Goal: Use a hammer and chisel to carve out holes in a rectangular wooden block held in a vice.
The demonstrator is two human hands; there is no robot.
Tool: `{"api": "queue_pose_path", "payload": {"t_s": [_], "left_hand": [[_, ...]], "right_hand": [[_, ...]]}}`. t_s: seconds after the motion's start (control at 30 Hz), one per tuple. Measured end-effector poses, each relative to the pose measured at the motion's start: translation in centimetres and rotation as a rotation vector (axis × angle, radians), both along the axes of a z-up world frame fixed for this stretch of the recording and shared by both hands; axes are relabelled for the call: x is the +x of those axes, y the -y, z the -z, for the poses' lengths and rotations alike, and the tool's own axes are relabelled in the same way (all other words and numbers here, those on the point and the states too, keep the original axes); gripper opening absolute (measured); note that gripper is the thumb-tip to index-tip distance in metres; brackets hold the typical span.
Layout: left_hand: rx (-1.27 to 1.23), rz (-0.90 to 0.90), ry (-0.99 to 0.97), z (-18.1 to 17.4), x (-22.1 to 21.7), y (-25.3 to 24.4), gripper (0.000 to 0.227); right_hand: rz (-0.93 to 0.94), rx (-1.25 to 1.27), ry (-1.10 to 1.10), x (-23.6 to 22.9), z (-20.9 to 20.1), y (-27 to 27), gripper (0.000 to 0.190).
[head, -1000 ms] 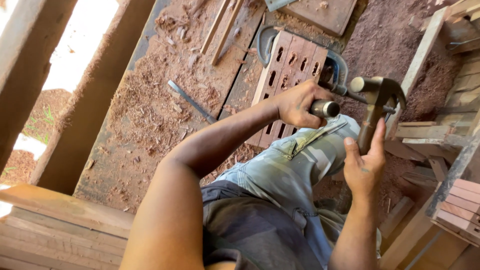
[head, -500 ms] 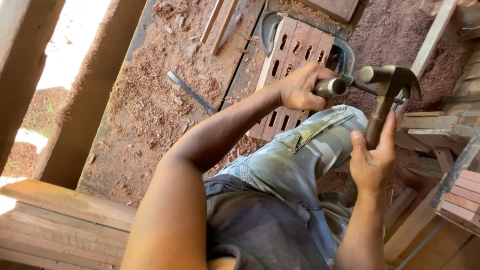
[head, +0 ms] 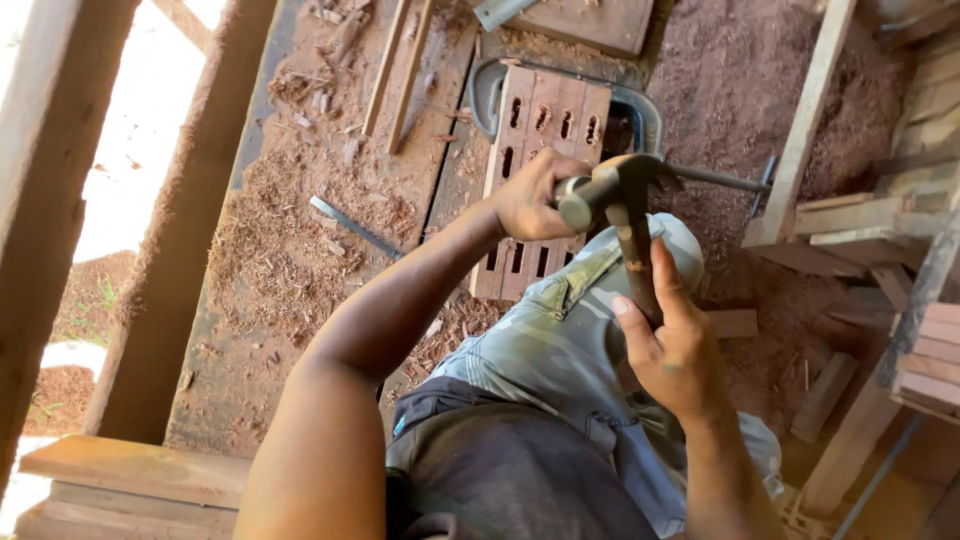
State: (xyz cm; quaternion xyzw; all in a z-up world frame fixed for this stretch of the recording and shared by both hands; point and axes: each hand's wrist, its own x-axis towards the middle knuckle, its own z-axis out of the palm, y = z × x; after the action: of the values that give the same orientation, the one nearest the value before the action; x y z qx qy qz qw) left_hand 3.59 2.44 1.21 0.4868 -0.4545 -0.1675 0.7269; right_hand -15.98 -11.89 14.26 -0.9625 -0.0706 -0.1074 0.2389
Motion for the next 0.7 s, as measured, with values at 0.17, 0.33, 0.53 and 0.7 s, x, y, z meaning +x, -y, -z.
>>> {"api": "queue_pose_path", "payload": {"t_s": [0.17,0.33,0.53,0.7], "left_hand": [[0.119,-0.055,-0.074,-1.6,-0.2,-0.7,0.011],[0.072,-0.019,-0.072,0.1,0.4,0.0,0.011],[-0.08,0.136,-0.853,0.5,1.2,0.3,0.02],[0.092,-0.085,-0.007,2.2,0.4,0.4,0.025]], "right_hand": [[0.22,0.261,0.053,-1.4,-4.5,0.6,0.064],[-0.002,0.528,0.248,-2.0,-0.1,3.3,0.094],[0.063,0.023,0.154,0.3,0.6,-0.7,0.057],[-0.067,0.332,0.209,-1.0,-6.4,1.5,0.079]]}}
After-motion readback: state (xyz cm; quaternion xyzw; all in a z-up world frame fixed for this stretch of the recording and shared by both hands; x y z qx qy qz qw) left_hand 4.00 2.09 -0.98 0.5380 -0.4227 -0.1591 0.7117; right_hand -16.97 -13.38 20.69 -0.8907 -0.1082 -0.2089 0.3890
